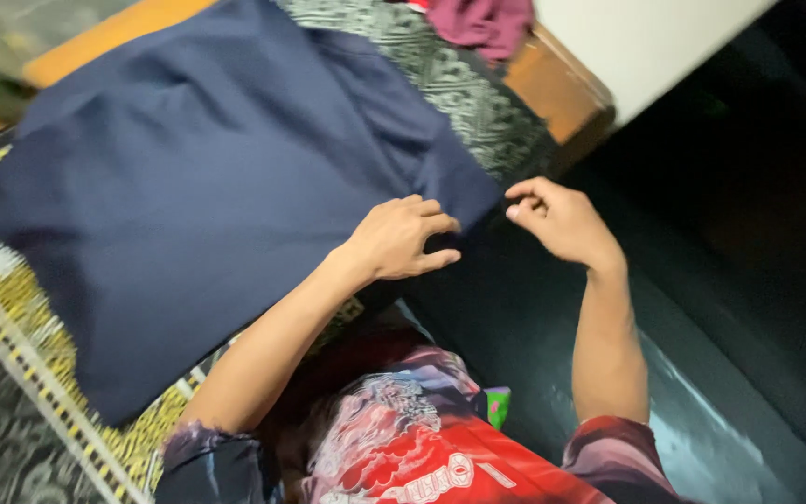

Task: The person folds a navy blue long-sleeved shirt on a patterned table. They smooth the fabric, fold the sleeves inward, and fold the shirt in half. A gray shirt and a pile of other clothes remain on the table.

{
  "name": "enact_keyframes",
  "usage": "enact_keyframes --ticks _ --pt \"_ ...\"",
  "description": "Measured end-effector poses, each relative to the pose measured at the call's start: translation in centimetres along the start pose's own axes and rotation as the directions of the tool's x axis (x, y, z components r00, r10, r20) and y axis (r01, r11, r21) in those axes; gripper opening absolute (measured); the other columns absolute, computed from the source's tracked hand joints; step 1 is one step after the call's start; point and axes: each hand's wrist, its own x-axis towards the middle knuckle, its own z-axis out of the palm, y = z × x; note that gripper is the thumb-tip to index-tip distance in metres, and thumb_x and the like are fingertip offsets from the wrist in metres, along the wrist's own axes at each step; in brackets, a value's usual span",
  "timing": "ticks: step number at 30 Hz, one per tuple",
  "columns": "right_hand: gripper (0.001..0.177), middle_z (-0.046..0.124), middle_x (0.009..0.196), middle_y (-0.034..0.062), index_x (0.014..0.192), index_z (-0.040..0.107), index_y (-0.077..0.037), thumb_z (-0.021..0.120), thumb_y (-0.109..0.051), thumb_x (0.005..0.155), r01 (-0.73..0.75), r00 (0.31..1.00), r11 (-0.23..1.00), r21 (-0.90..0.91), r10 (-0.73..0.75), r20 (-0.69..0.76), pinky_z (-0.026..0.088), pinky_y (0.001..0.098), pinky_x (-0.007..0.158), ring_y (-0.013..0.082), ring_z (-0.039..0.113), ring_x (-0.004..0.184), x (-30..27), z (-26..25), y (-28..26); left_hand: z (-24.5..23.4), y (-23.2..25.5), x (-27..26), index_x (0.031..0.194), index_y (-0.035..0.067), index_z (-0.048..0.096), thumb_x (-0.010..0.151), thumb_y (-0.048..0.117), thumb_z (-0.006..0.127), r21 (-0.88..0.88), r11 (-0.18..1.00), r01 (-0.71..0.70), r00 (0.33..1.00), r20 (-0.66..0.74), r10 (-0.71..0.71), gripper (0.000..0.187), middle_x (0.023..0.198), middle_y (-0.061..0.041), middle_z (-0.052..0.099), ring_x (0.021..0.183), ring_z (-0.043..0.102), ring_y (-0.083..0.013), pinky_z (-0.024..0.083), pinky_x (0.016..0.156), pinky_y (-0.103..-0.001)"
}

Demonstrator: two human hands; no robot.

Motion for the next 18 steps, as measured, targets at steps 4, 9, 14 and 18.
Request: enact_keyframes --ticks 4,9,14,18 --pt "0.032 0.075 0.097 0.0061 0.123 0.073 -0.024 0.072 -0.03 0.092 0.154 0.985 0.981 -0.12 -0.163 -0.061 0.057 0.0413 0.079 0.0238 0.072 0.089 7.3 2.2 -3.8 -3.0 -2.6 -5.4 0.111 0.025 0.07 0.096 0.048 0.057 0.202 0.958 0.206 0.961 -0.228 -0.158 0.03 0.094 -0.002 0.065 0.092 0.066 -0.0282 0.058 0.075 -0.043" --pt "0.034 0.069 0.108 -0.009 0.125 0.069 -0.035 0.07 -0.05 0.095 0.344 0.926 0.87 -0.353 -0.378 -0.028 0.056 0.0385 0.083 0.0146 0.07 0.098 16.2 6.6 -10.9 -6.7 -6.2 -17.0 0.107 0.03 0.07 0.096 0.048 0.058 0.276 0.598 0.753 0.629 -0.568 -0.531 0.024 0.096 0.002 0.065 0.092 0.068 -0.0245 0.059 0.07 -0.041" --pt "0.036 0.067 0.113 0.0048 0.129 0.068 -0.026 0.067 -0.046 0.1 0.57 0.809 0.704 -0.424 -0.571 0.138 0.054 0.0483 0.09 0.0312 0.068 0.108 16.7 11.6 -21.0 -8.9 -7.5 -27.4 0.11 0.024 0.069 0.092 0.047 0.067 0.141 0.19 0.972 0.231 -0.746 -0.625 0.029 0.104 -0.004 0.061 0.098 0.064 -0.0315 0.058 0.073 -0.049" --pt "0.04 0.065 0.123 0.0086 0.132 0.067 -0.025 0.065 -0.045 0.098 0.596 0.796 0.63 -0.498 -0.542 0.268 0.056 0.0539 0.091 0.0365 0.066 0.116 18.5 15.5 -23.6 -8.4 -9.1 -30.9 0.117 0.016 0.063 0.093 0.066 0.062 -0.051 0.01 0.999 -0.028 -0.691 -0.722 0.056 0.113 -0.011 0.059 0.108 0.062 -0.0383 0.054 0.084 -0.058"
